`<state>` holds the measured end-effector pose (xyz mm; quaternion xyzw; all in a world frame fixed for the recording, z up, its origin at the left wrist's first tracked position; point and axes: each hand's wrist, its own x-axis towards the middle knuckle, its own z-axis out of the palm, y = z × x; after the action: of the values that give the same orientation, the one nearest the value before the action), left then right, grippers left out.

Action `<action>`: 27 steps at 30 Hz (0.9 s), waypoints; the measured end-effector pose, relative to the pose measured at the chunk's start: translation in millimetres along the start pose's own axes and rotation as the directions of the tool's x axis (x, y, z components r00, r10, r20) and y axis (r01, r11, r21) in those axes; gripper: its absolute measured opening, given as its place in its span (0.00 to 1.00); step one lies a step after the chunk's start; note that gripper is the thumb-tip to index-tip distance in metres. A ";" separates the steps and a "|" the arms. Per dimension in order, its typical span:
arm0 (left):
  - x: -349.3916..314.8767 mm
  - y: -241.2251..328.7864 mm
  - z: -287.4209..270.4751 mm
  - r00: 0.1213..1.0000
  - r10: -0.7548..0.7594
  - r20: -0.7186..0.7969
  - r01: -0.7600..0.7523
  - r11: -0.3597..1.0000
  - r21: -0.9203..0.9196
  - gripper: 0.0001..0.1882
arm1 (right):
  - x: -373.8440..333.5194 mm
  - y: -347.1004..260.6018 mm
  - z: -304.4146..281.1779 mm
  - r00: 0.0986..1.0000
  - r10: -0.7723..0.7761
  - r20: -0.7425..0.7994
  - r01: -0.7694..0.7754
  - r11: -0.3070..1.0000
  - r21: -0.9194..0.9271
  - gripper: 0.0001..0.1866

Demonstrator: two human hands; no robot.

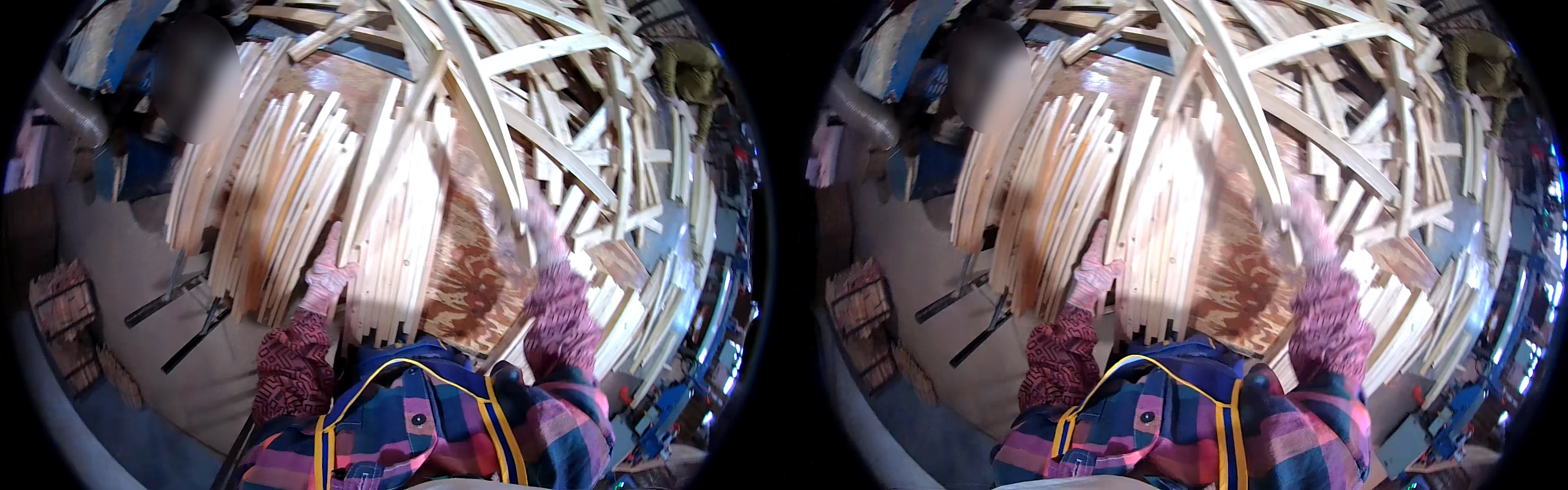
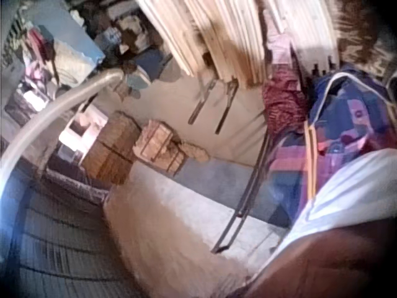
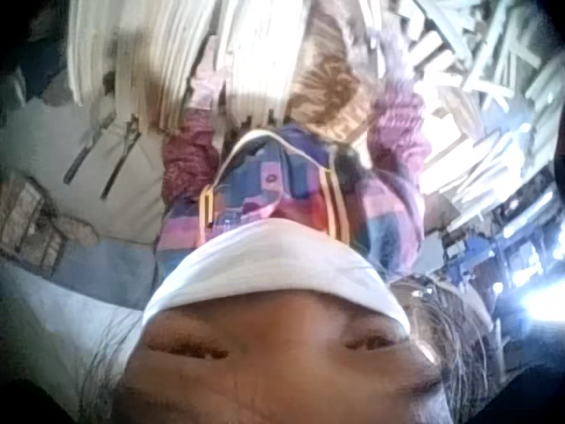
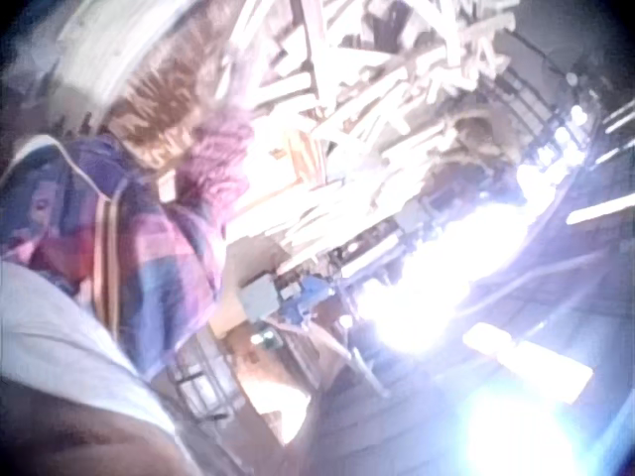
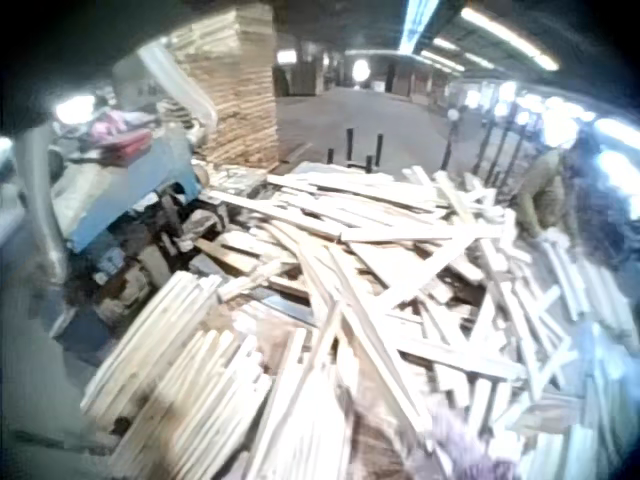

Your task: The person sorts and stacks thin wooden slats on a workbench in a workshop. They pick up individual pieces from a disorganized pile, align them, and place them into a neat stack. The person occasionally lifts the entire stack to move it or inspect it.

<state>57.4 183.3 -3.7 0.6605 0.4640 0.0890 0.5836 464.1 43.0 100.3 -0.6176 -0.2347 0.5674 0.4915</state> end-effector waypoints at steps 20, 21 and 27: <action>-45.9 -32.9 25.5 0.961 -0.098 0.257 0.145 0.975 -0.169 0.45 | 26.1 48.0 48.2 0.756 -0.521 -0.396 -0.143 0.458 -0.877 0.30; -43.7 -38.2 26.5 0.953 -0.169 0.251 0.144 0.983 0.115 0.47 | 63.7 23.4 38.4 0.677 -0.672 -0.300 -0.041 0.372 -0.927 0.32; -12.8 26.6 32.9 0.893 -0.448 0.045 0.271 0.615 0.740 0.51 | 259.0 -142.6 43.9 0.701 -0.690 -0.181 -0.271 -0.023 -0.962 0.33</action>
<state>85.6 154.5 14.4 0.7326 0.5152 -0.2941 0.3337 525.2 335.5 108.6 -0.8721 -0.4726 -0.1168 0.0487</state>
